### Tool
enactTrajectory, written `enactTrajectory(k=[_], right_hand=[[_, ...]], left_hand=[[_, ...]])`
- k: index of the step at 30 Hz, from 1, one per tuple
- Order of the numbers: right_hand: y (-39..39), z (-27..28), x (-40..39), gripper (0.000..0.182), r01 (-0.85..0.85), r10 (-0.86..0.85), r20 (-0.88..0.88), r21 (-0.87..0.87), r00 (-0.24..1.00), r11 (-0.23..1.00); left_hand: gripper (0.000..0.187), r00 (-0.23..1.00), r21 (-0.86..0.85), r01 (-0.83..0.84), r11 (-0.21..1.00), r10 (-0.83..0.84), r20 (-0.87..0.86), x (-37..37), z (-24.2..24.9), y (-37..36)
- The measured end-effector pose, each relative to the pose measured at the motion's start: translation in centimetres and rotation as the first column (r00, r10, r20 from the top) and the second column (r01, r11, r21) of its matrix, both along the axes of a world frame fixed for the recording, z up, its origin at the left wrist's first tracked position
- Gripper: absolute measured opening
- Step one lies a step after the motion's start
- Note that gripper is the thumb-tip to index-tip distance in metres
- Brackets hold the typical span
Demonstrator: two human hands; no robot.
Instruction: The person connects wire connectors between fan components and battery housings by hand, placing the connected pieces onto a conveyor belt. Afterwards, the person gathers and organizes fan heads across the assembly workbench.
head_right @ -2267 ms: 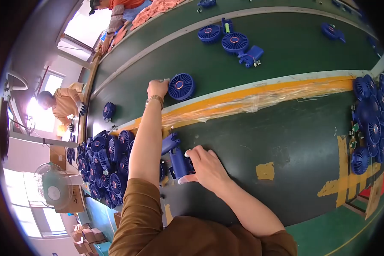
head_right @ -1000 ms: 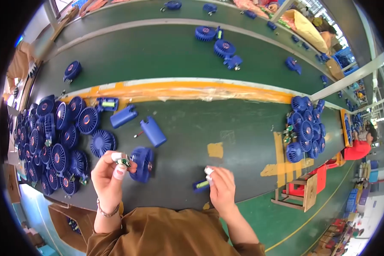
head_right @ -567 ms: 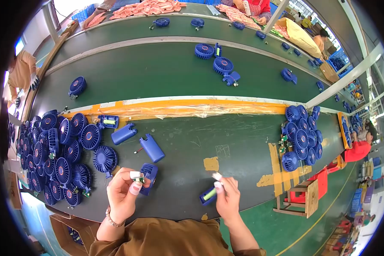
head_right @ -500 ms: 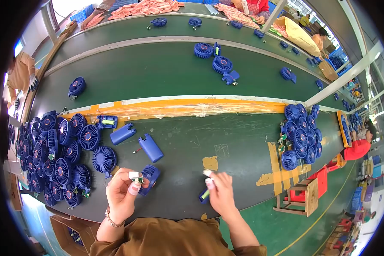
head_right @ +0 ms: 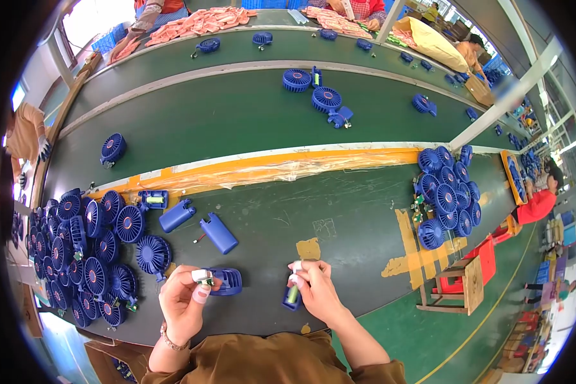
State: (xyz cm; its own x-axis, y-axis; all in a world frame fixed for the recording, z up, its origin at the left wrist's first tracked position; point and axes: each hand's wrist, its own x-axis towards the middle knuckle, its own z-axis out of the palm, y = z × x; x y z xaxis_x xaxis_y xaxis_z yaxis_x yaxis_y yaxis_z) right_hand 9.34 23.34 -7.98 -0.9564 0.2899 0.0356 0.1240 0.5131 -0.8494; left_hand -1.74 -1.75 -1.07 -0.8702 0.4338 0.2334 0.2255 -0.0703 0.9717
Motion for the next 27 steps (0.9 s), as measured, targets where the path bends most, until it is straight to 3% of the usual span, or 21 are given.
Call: enactTrajectory(k=[3, 7, 10, 13, 16, 18, 20, 22, 27], right_hand=[[-0.1, 0.2, -0.1, 0.01, -0.047, 0.051, -0.156, 0.031, 0.986, 0.998], [-0.5, 0.8, -0.7, 0.007, -0.158, 0.175, -0.147, 0.12, 0.973, 0.98], [-0.8, 1.6, -0.1, 0.008, -0.137, 0.142, -0.075, 0.07, 0.987, 0.988], [-1.1, 1.2, 0.5, 0.007, -0.129, 0.108, -0.076, -0.374, 0.991, 0.918], [-2.3, 4.4, -0.4, 0.008, -0.179, 0.106, -0.16, -0.562, 0.981, 0.808], [-3.3, 6.3, -1.1, 0.01, -0.15, 0.047, -0.205, -0.519, 0.978, 0.841], [-4.0, 7.6, -1.8, 0.01, -0.085, -0.011, -0.294, -0.311, 0.956, 0.947], [-4.0, 8.4, -2.5, 0.013, -0.127, 0.102, -0.342, -0.052, 0.934, 0.99], [-4.1, 10.0, -3.4, 0.02, -0.097, 0.262, -0.381, 0.4, 0.887, 0.911]], left_hand=[[0.016, 1.0, -0.049, 0.012, 0.999, -0.014, -0.024, -0.2, -0.6, 0.2], [0.015, 0.993, -0.024, 0.039, 0.999, -0.036, 0.11, 0.3, -1.1, 1.3], [0.02, 0.999, -0.133, 0.022, 0.991, -0.028, -0.041, 0.4, -1.3, 1.7], [0.019, 0.996, -0.135, 0.057, 0.989, -0.066, -0.063, 0.4, -0.8, 2.4], [0.019, 0.993, -0.148, 0.117, 0.982, -0.119, -0.002, 0.7, 0.1, 3.1], [0.017, 0.983, -0.141, 0.121, 0.983, -0.139, -0.121, 0.4, 0.8, 3.2], [0.017, 0.991, -0.09, 0.124, 0.988, -0.127, -0.034, 0.9, 1.4, 3.2], [0.017, 0.993, -0.102, 0.12, 0.988, -0.121, -0.008, 1.2, 1.3, 3.0], [0.019, 0.999, -0.106, 0.037, 0.994, -0.04, -0.027, 1.7, 0.8, 2.8]])
